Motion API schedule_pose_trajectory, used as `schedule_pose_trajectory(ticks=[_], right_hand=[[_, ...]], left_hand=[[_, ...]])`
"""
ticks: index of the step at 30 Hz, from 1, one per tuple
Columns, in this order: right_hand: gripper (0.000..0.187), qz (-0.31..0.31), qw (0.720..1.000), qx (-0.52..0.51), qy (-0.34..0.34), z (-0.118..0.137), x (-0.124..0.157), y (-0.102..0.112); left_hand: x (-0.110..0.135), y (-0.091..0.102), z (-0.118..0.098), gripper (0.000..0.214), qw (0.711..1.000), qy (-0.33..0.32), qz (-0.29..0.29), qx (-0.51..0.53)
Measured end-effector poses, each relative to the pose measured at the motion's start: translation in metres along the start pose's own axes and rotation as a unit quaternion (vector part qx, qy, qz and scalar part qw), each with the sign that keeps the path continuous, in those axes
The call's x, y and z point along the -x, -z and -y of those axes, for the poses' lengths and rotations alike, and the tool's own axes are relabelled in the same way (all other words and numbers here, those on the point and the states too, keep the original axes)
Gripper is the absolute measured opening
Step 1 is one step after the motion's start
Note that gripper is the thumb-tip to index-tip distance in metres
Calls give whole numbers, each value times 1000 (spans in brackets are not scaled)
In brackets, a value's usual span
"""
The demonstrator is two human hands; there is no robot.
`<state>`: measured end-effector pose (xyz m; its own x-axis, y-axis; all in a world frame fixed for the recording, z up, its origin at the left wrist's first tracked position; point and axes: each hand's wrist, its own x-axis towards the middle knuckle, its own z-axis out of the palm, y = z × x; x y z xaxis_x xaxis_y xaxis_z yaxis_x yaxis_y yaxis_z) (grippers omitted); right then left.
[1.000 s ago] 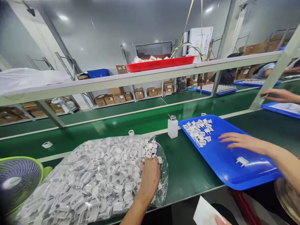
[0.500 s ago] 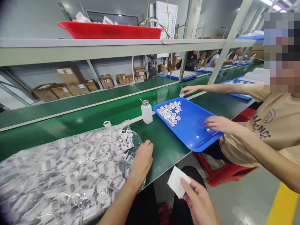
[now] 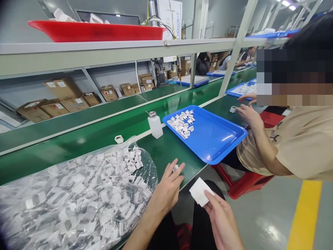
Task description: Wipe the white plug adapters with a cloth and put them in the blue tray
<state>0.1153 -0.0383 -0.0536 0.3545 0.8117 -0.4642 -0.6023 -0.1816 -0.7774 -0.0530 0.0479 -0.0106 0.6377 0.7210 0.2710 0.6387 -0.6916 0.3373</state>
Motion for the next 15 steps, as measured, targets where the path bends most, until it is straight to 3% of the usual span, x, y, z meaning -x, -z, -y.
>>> schedule_pose_trajectory(ticks=[1, 3, 5, 7, 9, 12, 15], right_hand=[[37, 0, 1000, 9, 9, 0, -2, 3], [38, 4, 995, 76, 56, 0, -7, 7], [41, -8, 964, 210, 160, 1, -16, 8], [43, -31, 905, 326, 273, 5, -28, 3], [38, -20, 853, 382, 355, 9, -41, -9], [35, 98, 784, 443, 424, 10, -58, -30], [45, 222, 713, 481, 460, 5, -68, -39]], left_hand=[[3, -3, -1, 39, 996, 56, -57, 45], [7, -9, -2, 30, 955, 210, -157, 136], [6, -16, -2, 35, 912, 317, -180, 187], [1, -22, 1, 45, 908, 326, -163, 207], [-6, -26, 5, 42, 920, 292, -160, 208], [-13, -28, 11, 30, 930, 259, -162, 206], [-13, -28, 14, 35, 935, 242, -155, 209]])
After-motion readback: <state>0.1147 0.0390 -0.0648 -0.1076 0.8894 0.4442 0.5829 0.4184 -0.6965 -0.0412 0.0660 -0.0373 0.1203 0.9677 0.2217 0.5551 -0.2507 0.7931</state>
